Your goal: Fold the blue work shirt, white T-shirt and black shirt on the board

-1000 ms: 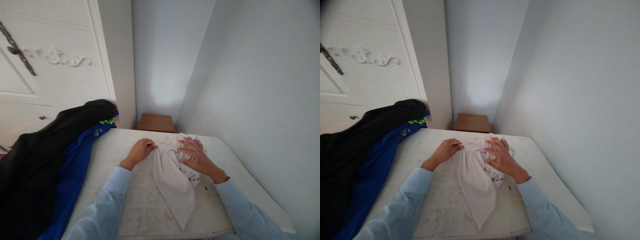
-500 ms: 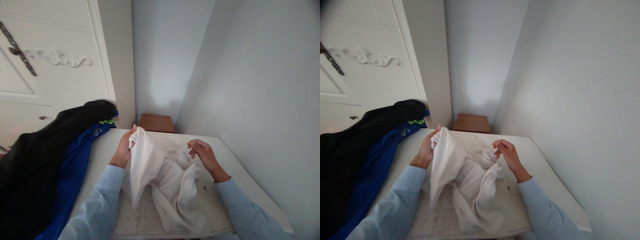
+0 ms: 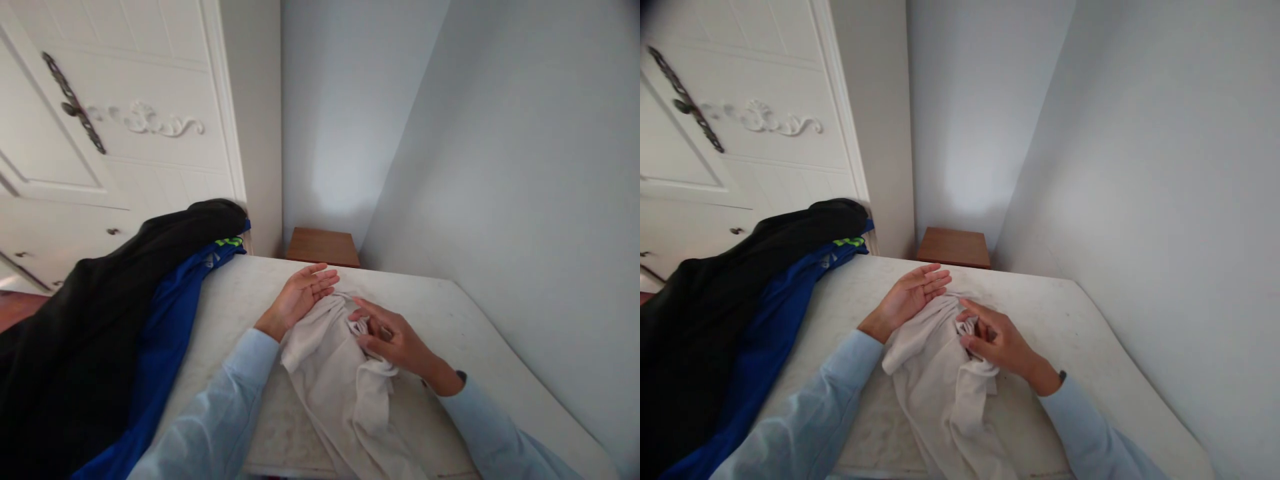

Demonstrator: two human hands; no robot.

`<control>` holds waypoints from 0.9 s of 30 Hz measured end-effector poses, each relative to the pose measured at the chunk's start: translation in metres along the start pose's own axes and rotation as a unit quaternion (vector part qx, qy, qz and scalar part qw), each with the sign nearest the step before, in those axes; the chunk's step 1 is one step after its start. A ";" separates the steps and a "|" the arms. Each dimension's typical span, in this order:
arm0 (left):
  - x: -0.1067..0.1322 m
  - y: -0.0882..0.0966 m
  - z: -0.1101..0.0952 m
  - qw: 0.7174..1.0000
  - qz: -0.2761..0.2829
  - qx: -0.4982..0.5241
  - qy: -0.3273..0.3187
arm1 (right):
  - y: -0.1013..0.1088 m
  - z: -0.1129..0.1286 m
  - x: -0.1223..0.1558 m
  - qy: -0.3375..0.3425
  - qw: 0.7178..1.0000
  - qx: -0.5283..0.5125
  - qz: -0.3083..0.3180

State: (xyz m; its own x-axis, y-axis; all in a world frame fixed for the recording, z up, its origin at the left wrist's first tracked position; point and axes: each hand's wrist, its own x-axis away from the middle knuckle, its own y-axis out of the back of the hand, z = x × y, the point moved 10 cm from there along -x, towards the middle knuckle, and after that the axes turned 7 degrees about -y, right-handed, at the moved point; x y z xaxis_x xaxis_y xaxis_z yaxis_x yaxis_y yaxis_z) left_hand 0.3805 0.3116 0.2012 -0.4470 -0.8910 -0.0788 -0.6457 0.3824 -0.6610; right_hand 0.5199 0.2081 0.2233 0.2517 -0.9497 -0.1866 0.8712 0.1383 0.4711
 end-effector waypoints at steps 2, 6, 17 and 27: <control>-0.003 0.017 -0.007 0.998 -0.055 -0.029 -0.025 | -0.013 -0.001 0.001 -0.003 0.997 0.064 0.046; -0.002 0.052 -0.034 0.933 -0.162 -0.310 -0.081 | -0.017 0.001 0.003 0.012 0.984 0.159 0.073; 0.002 0.014 0.021 0.827 0.108 -0.550 0.025 | -0.036 0.024 0.014 0.160 0.922 0.346 0.065; 0.000 0.023 -0.004 0.935 0.005 -0.355 0.014 | 0.076 -0.027 0.011 -0.035 0.953 -0.161 -0.254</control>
State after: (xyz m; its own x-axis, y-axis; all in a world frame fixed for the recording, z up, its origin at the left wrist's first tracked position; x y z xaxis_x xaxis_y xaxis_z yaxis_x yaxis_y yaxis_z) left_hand 0.3631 0.3216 0.1894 -0.4649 -0.8836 -0.0552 -0.8850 0.4655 0.0023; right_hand 0.6004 0.2154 0.2342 -0.2562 -0.9321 -0.2561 0.9600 -0.2763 0.0451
